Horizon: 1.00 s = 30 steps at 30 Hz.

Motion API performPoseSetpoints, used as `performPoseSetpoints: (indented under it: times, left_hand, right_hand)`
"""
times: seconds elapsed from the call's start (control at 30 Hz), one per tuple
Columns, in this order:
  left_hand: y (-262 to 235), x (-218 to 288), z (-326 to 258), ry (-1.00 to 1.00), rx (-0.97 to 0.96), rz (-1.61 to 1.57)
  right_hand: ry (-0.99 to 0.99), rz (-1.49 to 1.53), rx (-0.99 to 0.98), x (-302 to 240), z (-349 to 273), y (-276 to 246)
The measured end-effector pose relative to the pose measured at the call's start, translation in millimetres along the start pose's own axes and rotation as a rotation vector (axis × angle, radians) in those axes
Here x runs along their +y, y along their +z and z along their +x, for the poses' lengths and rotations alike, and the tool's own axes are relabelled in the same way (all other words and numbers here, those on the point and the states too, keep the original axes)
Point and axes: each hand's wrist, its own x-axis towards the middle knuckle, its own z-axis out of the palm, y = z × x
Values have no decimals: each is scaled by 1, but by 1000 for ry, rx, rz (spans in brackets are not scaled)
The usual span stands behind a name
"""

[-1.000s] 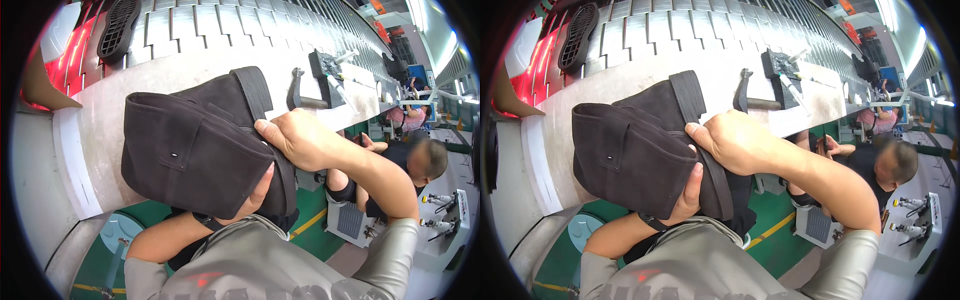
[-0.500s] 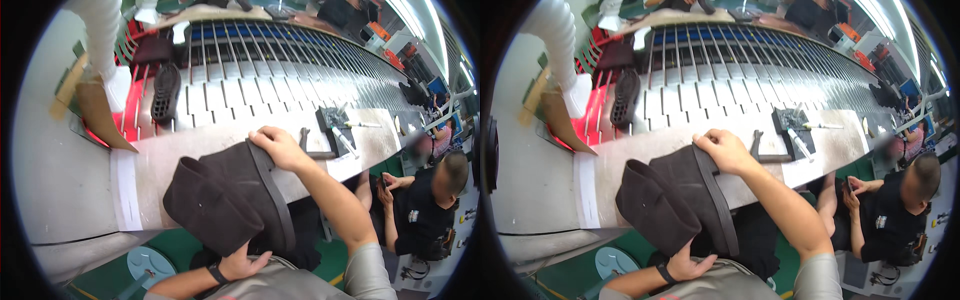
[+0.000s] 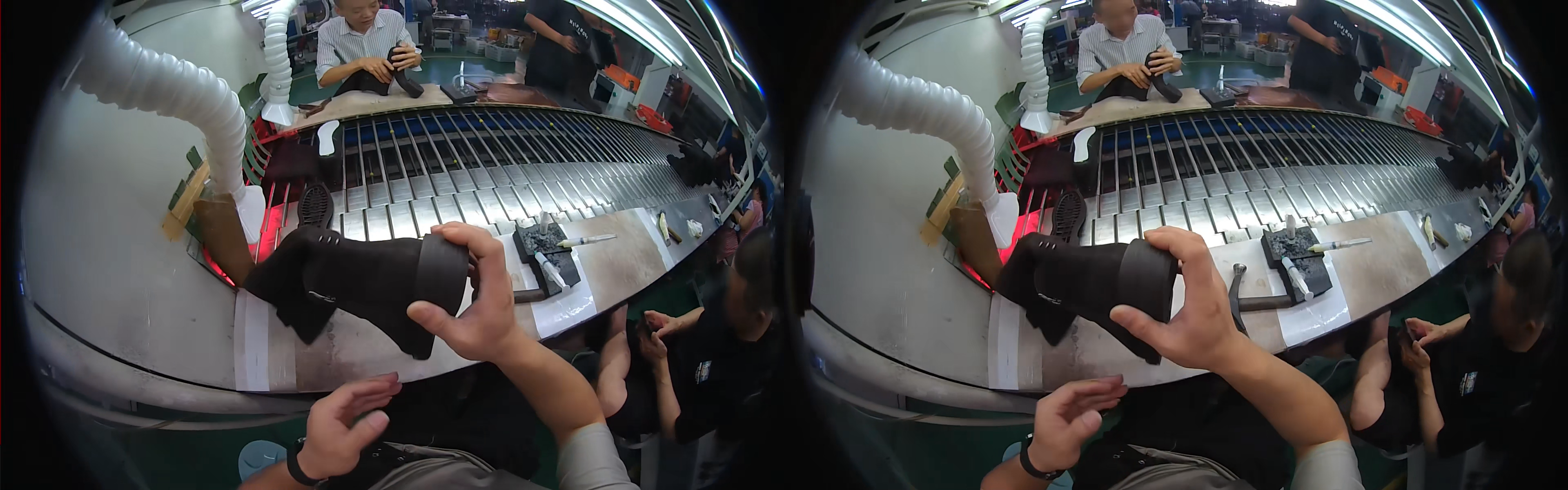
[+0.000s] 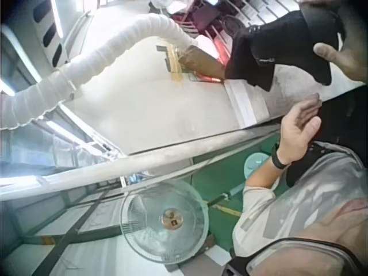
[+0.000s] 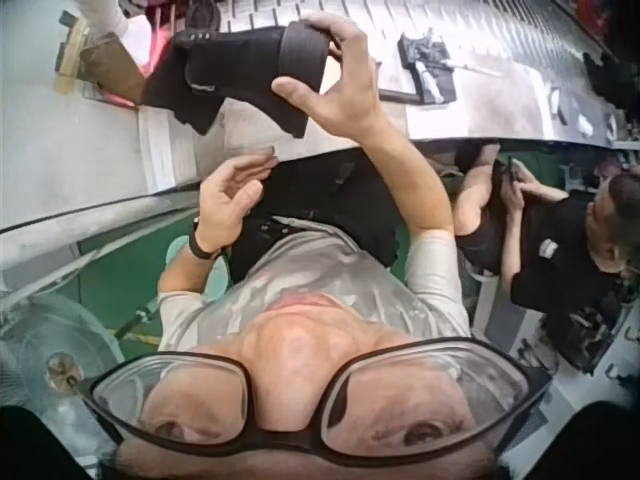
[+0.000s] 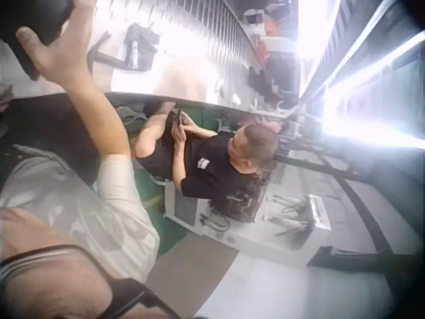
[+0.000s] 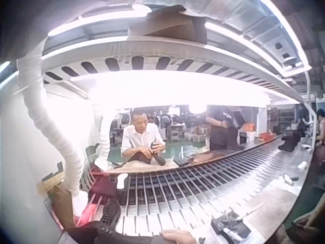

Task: The person fits a black sole onto a black boot by hand, pressing firmly along the edges. They rotate the boot to check the fit and smooth the upper material against the sole.

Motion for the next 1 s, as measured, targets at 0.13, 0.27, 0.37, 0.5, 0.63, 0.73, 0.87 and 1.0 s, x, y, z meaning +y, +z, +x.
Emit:
performPoseSetpoints:
  times: [0.13,0.27,0.37,0.5,0.63,0.73,0.87,1.0]
  left_hand:
    - [-8,64,51,894,155,1024]
    - [-17,98,115,882,-20,1359]
    - [-3,88,126,864,-37,1174]
    - [21,82,128,948,-35,1133]
    - [20,80,134,940,-42,1097]
    - [17,78,137,936,-9,1094]
    - [14,74,148,935,-14,1066]
    - [9,76,161,867,-17,1017]
  right_hand:
    - [-178,70,-85,12,-11,-11]
    - [-143,136,-210,10,-13,-34]
    - [288,423,-82,-13,-8,-40]
    - [353,604,45,5,-14,-36]
    - [316,641,105,6,-12,-36]
    - [329,592,47,11,-8,-37]
    - [385,598,49,17,-2,-39]
    - [404,590,-8,29,8,-40]
